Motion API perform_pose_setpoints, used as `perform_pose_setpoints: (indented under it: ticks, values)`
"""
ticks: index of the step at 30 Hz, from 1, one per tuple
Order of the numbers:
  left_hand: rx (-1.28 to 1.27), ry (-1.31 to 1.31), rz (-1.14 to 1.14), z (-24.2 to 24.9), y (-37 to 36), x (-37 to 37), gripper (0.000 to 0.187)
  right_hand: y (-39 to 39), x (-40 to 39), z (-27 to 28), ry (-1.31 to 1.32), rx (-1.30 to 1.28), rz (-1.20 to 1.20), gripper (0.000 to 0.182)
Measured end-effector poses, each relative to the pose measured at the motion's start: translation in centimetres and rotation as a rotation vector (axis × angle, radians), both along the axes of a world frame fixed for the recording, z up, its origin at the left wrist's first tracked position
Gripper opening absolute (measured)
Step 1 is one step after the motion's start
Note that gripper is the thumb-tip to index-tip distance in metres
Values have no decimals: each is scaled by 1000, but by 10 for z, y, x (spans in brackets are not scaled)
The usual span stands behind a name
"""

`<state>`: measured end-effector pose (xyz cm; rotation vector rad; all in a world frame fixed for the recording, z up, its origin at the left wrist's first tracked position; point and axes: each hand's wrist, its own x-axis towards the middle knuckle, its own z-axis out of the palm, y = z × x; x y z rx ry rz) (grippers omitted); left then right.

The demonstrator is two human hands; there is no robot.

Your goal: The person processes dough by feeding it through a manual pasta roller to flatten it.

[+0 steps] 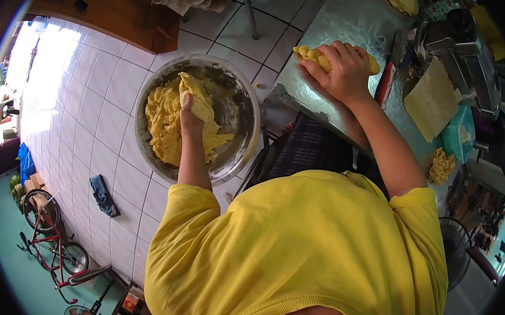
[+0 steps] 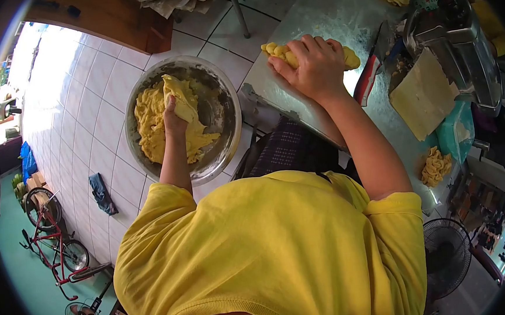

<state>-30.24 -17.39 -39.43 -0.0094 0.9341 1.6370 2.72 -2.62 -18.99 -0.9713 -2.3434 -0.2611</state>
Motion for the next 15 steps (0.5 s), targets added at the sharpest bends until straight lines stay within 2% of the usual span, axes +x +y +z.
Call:
perform_pose_setpoints:
  ticks: [4, 10, 15]
  values:
    - [112, -153, 55, 5, -8, -5, 41, 0, -1, 0, 12, 1, -11, 35]
    - [236, -135, 89, 9, -21, -6, 43, 1, 1, -2, 2, 29, -22, 36]
    - [206, -119, 110, 30, -23, 4, 48, 3, 1, -8, 23, 68, -17, 36]
